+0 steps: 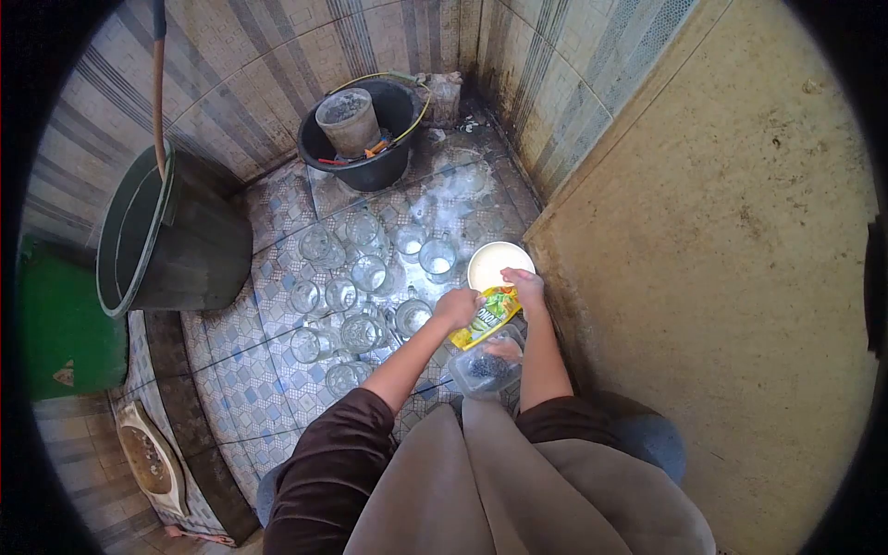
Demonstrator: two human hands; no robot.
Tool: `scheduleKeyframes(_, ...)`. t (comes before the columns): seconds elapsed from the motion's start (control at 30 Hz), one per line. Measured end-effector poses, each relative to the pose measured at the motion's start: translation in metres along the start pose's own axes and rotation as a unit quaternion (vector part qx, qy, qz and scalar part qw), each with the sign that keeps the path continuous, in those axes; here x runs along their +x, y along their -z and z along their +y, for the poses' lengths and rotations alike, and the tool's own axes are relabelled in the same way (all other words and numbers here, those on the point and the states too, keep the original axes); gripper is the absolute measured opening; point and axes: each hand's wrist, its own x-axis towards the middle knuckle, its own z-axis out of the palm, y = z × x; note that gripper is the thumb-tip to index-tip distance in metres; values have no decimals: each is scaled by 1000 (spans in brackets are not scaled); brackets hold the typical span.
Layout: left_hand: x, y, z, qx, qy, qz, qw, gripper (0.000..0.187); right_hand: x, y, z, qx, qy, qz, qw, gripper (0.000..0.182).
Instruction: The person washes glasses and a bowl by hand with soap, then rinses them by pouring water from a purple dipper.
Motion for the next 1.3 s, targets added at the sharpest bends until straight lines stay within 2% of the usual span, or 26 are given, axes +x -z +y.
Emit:
scheduleKeyframes(0.03,-11,6,7,30,19,6,999,34,9,2,9,28,34,24,999,18)
scheduleKeyframes(0.07,-21,10,14,60,39,11,997,32,18,4,17,-66,23,55,996,17)
scheduleKeyframes(0.1,-31,10,17,60,39,10,997,32,12,3,14,-65,22,56,996,17)
scheduleKeyframes(0.17,-50,3,22,-7,90,92,992,28,-9,-1,1,-279,114,175,937,16)
scheduleKeyframes(0.2,-56,-7,20,-6,89,90,992,28,-11,-3,0,-278,113,176,938,16)
scheduleKeyframes(0.27,-62,-29,10,-121,116,201,965,23,-16,-8,3,-299,105,321,892,10)
scheduleKeyframes(0.3,-62,-34,6,-121,116,199,965,23,-17,-9,10,-300,103,321,892,10)
scheduleKeyframes(0.37,-61,-44,-1,-190,164,256,934,20,-23,-9,23,-281,138,374,873,7)
scheduleKeyframes(0.5,-63,-58,-5,-271,113,335,895,20,-37,-12,31,-329,198,387,838,14)
scheduleKeyframes(0.57,-62,-64,-7,-251,134,364,887,23,-42,-15,28,-313,108,379,864,27)
scheduleKeyframes(0.6,-63,-63,-6,-250,135,365,887,23,-41,-16,25,-312,107,378,865,27)
scheduleKeyframes(0.67,-65,-61,-2,-269,183,331,886,33,-36,-17,17,-252,-70,328,908,41)
scheduleKeyframes(0.7,-66,-62,1,-268,183,332,886,33,-33,-16,17,-251,-70,327,909,41)
scheduleKeyframes(0.77,-69,-66,7,-237,101,388,885,46,-27,-15,19,-228,-86,341,908,44)
scheduleKeyframes(0.8,-71,-60,14,-261,98,361,890,54,-27,-17,19,-228,-87,340,908,44)
scheduleKeyframes(0.83,-73,-53,22,-260,99,360,891,54,-28,-19,15,-231,-77,350,904,44)
scheduleKeyframes(0.9,-71,-38,38,-218,32,406,887,59,-31,-23,1,-235,-65,362,900,45)
scheduleKeyframes(0.93,-68,-27,45,-220,32,406,887,59,-36,-28,-12,-227,-28,354,907,44)
scheduleKeyframes(1.0,-57,0,51,-232,-19,457,859,60,-41,-35,-37,-218,8,347,912,43)
scheduleKeyframes(1.07,-41,29,49,-240,42,481,842,63,-43,-41,-64,-249,96,319,909,44)
scheduleKeyframes(1.1,-31,46,46,-341,59,452,822,65,-51,-42,-84,-249,94,319,910,44)
scheduleKeyframes(1.13,-24,64,42,-437,77,418,793,68,-62,-43,-107,-180,77,234,952,41)
scheduleKeyframes(1.17,-25,87,44,-497,84,327,799,67,-67,-45,-119,-108,57,147,981,38)
scheduleKeyframes(1.2,-28,106,43,-552,90,231,796,66,-61,-46,-113,-107,51,150,982,38)
scheduleKeyframes(1.27,-17,113,21,-552,68,145,819,58,-47,-47,-94,-278,240,113,923,36)
scheduleKeyframes(1.3,-12,117,14,-566,72,105,814,52,-51,-44,-89,-281,233,115,924,36)
